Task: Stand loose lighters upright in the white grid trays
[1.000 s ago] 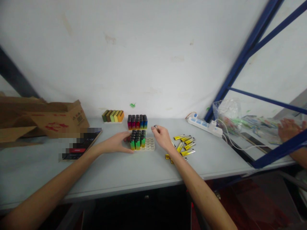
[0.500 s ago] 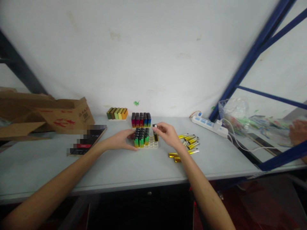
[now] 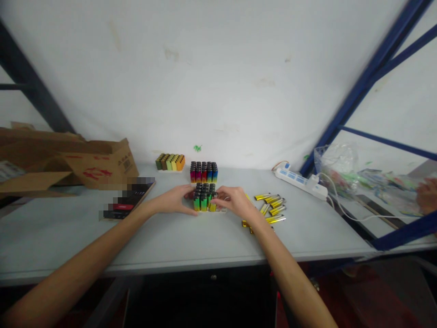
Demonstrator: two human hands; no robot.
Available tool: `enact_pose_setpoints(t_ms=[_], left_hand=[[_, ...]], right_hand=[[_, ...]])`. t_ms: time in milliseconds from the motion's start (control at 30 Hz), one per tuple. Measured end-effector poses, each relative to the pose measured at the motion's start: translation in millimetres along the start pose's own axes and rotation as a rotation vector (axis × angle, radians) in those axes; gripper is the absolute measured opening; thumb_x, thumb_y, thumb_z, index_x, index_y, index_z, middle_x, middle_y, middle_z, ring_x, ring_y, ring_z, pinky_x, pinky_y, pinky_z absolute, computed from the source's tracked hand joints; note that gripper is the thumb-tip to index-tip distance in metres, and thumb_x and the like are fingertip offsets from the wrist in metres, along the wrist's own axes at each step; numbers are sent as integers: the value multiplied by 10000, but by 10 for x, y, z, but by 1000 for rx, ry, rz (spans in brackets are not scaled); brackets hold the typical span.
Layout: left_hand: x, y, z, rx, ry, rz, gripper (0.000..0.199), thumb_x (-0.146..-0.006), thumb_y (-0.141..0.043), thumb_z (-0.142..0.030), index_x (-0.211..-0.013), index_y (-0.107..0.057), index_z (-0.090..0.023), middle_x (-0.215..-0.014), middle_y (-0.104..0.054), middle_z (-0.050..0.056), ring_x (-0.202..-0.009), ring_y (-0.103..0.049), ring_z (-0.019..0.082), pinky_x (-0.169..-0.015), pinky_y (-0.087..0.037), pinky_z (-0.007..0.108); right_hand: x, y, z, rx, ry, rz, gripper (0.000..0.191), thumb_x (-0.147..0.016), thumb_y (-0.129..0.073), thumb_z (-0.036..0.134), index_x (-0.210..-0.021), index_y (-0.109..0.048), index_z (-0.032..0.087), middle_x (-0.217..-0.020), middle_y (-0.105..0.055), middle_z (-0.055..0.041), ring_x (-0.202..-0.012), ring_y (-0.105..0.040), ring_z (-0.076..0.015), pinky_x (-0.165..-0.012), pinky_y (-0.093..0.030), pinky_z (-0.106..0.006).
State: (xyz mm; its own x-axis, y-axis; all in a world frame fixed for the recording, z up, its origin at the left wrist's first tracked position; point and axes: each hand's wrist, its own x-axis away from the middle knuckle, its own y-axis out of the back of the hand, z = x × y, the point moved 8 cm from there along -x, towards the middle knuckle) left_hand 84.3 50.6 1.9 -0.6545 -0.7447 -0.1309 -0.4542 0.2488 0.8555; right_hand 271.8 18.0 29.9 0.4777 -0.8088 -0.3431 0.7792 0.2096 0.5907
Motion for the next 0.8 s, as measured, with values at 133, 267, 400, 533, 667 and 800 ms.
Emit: enact_pose_setpoints(t_ms=[133, 267, 400, 533, 667, 800], left_hand=[[1, -4, 37, 14, 3, -20, 718, -624, -812, -707, -1077, -661, -170, -1003, -693, 76, -893, -629, 274, -792, -473, 343], [2, -16, 58, 41, 4, -27, 769, -629, -822, -685, -1179, -652, -175, -1061, -701, 84, -910, -632, 270, -798, -482, 339], [-3, -21, 60, 39, 10, -24, 749, -642, -819, -670, -1172, -646, -170, -1043, -697, 82, -900, -627, 264, -786, -478, 330], [-11, -22, 55, -2, 4, -20, 700, -657, -801, -688, -1098, -641, -169, -1010, -685, 74, -885, -621, 262, -781, -472, 333], [-15, -10, 61, -37, 12, -21, 664, -668, -788, -693, -1050, -633, -173, -1015, -681, 73, -877, -623, 259, -786, -469, 333], [-19, -3, 48, -31, 8, -8, 724, -684, -774, -700, -1147, -625, -162, -1051, -692, 85, -906, -635, 270, -808, -474, 335]], right_hand=[[31, -48, 22, 39, 33, 49, 294, -937, -678, 505, -986, -686, 215, -818, -788, -44, -722, -762, -206, -677, -579, -287], [31, -74, 0, 99, 49, 75, 289, -962, -650, 492, -998, -690, 208, -828, -786, -49, -737, -758, -200, -686, -561, -276], [-8, -113, -37, 71, -16, 149, 310, -953, -662, 493, -978, -690, 186, -819, -786, -56, -739, -754, -202, -679, -553, -269], [-94, -138, -5, 151, -82, 180, 353, -933, -683, 517, -853, -677, 173, -697, -744, -41, -629, -701, -184, -618, -501, -258], [-149, -163, 38, 293, -80, 173, 396, -935, -680, 527, -774, -661, 165, -637, -690, -25, -567, -619, -150, -582, -421, -246], [-34, -19, -26, 341, -57, 113, 410, -912, -689, 568, -794, -680, 175, -703, -703, -22, -622, -600, -145, -589, -395, -244]])
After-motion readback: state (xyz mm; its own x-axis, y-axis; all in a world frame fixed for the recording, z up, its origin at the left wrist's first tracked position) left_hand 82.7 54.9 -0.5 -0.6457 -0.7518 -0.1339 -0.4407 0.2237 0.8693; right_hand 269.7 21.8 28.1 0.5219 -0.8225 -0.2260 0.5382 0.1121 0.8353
